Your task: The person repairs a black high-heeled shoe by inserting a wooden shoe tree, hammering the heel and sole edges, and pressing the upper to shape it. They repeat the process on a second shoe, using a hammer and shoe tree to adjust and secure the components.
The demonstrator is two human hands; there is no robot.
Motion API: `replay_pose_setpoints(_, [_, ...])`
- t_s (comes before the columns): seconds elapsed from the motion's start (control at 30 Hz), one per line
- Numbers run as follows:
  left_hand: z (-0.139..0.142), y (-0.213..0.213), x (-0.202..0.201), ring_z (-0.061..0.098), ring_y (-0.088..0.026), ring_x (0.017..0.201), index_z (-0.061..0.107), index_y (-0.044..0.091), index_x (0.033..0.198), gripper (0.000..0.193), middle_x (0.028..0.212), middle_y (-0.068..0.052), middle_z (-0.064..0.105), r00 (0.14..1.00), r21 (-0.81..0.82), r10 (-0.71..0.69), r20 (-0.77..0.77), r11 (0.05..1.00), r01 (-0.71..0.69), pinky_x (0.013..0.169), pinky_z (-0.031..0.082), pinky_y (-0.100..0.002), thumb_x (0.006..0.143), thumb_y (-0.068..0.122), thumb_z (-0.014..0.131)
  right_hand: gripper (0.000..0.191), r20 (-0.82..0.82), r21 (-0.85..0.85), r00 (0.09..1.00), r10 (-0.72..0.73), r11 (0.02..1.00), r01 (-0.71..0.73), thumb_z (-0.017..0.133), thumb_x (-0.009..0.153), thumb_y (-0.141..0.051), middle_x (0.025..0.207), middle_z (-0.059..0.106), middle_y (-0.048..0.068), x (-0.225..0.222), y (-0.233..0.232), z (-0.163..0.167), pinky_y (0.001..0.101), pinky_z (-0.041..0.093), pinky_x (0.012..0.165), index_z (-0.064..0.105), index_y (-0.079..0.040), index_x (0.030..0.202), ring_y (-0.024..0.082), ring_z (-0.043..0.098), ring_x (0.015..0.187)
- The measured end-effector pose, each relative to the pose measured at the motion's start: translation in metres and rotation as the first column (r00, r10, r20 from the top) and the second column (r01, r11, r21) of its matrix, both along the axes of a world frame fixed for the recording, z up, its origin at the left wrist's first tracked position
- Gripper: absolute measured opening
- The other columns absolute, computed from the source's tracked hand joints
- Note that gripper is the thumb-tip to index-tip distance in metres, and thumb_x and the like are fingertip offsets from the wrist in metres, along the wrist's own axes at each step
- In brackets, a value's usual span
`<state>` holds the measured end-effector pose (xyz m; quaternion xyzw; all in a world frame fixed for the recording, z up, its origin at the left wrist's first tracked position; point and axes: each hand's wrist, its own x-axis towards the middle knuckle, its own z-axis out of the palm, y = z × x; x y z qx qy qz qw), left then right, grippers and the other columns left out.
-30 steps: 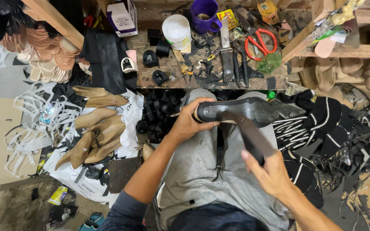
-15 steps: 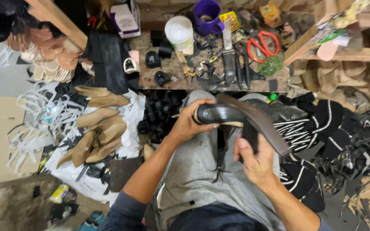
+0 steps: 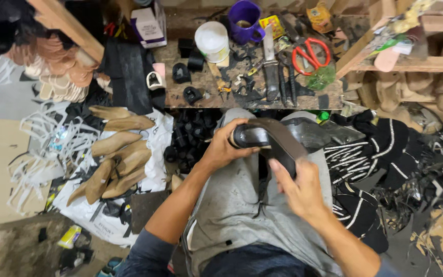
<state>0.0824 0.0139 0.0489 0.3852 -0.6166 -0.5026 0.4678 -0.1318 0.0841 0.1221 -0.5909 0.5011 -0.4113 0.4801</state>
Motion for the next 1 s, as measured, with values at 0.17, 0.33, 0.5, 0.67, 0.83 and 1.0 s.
replay_pose_setpoints(0.17, [-0.003,0.000,-0.002,0.063,-0.011,0.115,0.061,0.002,0.131,0.061,0.122,-0.005,0.068,1.000,-0.081,0.028,0.009,0.996,-0.027,0.102,0.052,-0.029,0.078,0.005,0.091,0.030,0.380,-0.242,0.917,0.126,0.970,-0.033,0.065,0.102,-0.031,0.071,0.053,0.006,0.013,0.001,-0.010,0.0316,0.042,0.054,0.053,-0.004,0.098,0.015,0.051,0.060])
replay_pose_setpoints(0.33, [0.000,-0.001,-0.004,0.065,-0.011,0.112,0.061,0.003,0.129,0.060,0.119,-0.004,0.070,0.998,0.058,-0.008,-0.055,0.998,0.012,0.100,0.053,-0.029,0.077,0.008,0.090,0.027,-0.211,0.207,0.978,-0.002,0.977,0.047,0.065,0.095,-0.027,0.055,0.058,0.003,-0.015,-0.003,-0.030,0.0301,0.044,0.041,0.064,0.000,0.092,0.012,0.054,0.043])
replay_pose_setpoints(0.5, [0.007,0.001,0.002,0.065,-0.014,0.117,0.061,0.003,0.132,0.060,0.123,-0.006,0.069,0.996,-0.079,0.044,0.075,0.996,-0.038,0.105,0.052,-0.031,0.078,0.004,0.087,0.044,-0.325,0.255,0.936,0.137,0.965,-0.053,0.069,0.086,-0.023,0.063,0.064,0.011,-0.074,0.045,-0.062,0.0352,0.050,0.049,0.065,-0.002,0.124,0.021,0.058,0.051])
replay_pose_setpoints(0.67, [0.019,0.000,0.005,0.060,-0.017,0.124,0.059,0.004,0.132,0.065,0.129,-0.007,0.063,0.998,-0.032,0.008,-0.062,0.999,-0.010,0.109,0.047,-0.031,0.076,0.014,0.092,0.055,-0.488,-0.155,0.793,0.365,0.857,-0.491,0.060,0.092,-0.042,0.093,0.070,0.021,-0.161,0.079,-0.082,0.0406,0.050,0.073,0.062,0.004,0.120,0.035,0.065,0.081])
replay_pose_setpoints(0.83, [0.042,-0.002,-0.006,0.061,-0.028,0.119,0.060,0.008,0.124,0.067,0.122,-0.008,0.064,0.834,-0.366,0.237,0.498,0.929,-0.045,0.100,0.048,-0.043,0.066,0.019,0.092,0.048,-0.665,0.358,0.496,0.558,0.822,-0.443,0.072,0.085,-0.053,0.068,0.067,0.011,-0.188,0.077,-0.068,0.0358,0.054,0.065,0.069,-0.006,0.078,0.027,0.069,0.068])
replay_pose_setpoints(1.0, [0.051,-0.008,-0.073,0.057,-0.033,0.111,0.052,0.029,0.145,0.074,0.127,-0.018,0.059,0.578,-0.684,0.486,0.656,0.706,0.182,0.091,0.046,-0.046,0.079,0.019,0.083,0.025,-0.652,-0.115,0.758,0.020,0.985,-0.125,0.068,0.089,-0.026,0.076,0.065,0.011,-0.140,0.048,-0.039,0.0359,0.052,0.065,0.069,-0.002,0.083,0.029,0.065,0.070])
